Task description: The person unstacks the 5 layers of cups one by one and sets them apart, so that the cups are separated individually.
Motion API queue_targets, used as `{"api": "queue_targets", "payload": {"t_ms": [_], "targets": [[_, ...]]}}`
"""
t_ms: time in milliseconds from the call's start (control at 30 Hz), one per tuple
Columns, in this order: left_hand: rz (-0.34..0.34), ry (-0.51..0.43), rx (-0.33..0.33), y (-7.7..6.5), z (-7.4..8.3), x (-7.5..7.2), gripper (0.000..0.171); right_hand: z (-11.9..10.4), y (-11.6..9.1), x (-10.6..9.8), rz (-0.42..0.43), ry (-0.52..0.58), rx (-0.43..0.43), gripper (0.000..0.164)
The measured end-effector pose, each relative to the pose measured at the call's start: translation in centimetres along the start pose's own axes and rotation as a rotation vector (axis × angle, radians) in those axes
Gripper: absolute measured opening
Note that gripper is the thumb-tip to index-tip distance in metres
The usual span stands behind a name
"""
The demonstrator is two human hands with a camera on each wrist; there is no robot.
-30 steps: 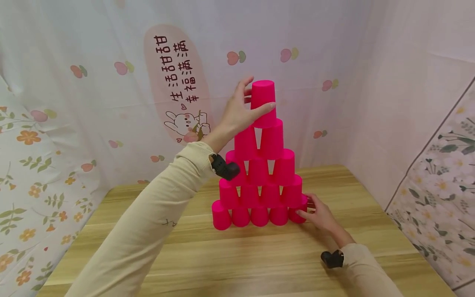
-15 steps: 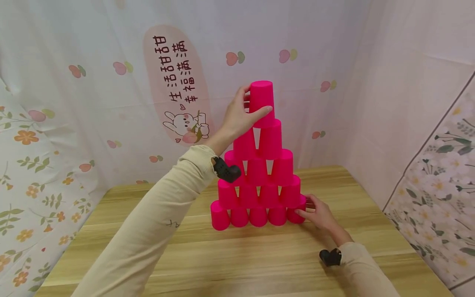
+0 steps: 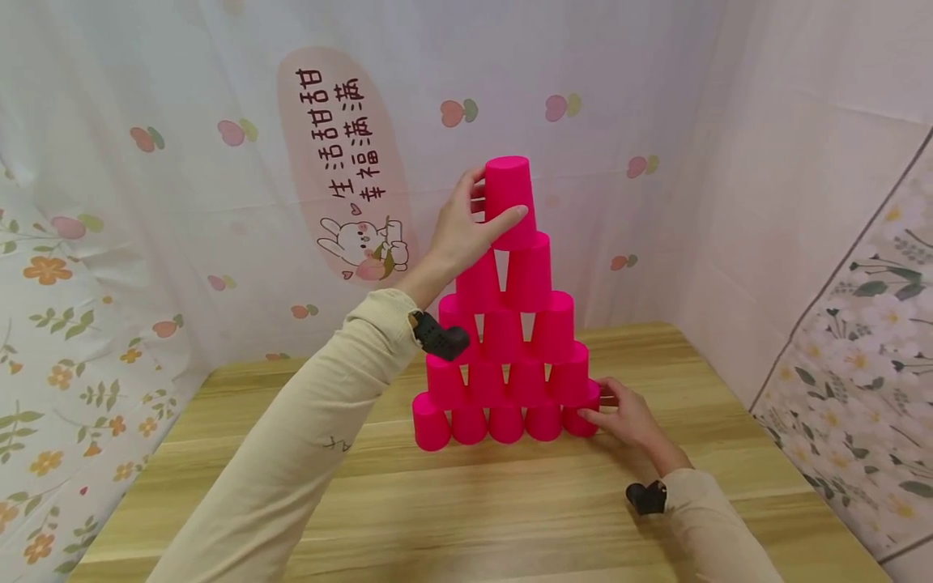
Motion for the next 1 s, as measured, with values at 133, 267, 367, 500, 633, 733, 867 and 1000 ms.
{"api": "queue_targets", "payload": {"t_ms": [133,267,367,500,633,733,867,1000], "targets": [[0.025,-0.011,0.033,-0.2,0.0,-0.8,0.066,-0.1,0.2,0.3,-0.018,0.026,-0.008,0.043],[0.051,-0.022,0.086,-0.3,0.3,-1.8,0.064,-0.1,0.1,0.6,-0.025,0.022,-0.003,0.041],[0.061,-0.029,0.15,-0.4,0.4,-2.7,0.064,-0.2,-0.2,0.5,-0.025,0.01,0.008,0.04],[0.076,-0.011,0.203,-0.7,0.2,-4.3,0.063,-0.1,-0.2,0.5,-0.027,-0.001,0.01,0.041],[0.107,0.046,0.205,-1.1,0.0,-6.5,0.063,0.0,-0.1,0.6,-0.03,-0.001,-0.001,0.041],[0.136,0.094,0.185,-1.6,0.0,-8.4,0.063,0.0,-0.1,0.5,-0.031,-0.014,-0.003,0.041],[0.179,0.165,0.145,-2.5,-0.1,-11.4,0.064,0.0,-0.1,0.3,-0.032,-0.04,0.005,0.042],[0.233,0.237,0.112,-3.6,-0.6,-14.9,0.064,-0.2,0.1,0.0,-0.039,-0.044,0.001,0.043]]}}
Point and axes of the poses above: each hand's wrist, its own y-axis towards the middle knuckle, its own x-axis out of the palm, z = x × y, the point moved 1 cm from there along y, towards the middle knuckle, and after that the axes turned 11 degrees about -y, right-handed, at the moved point
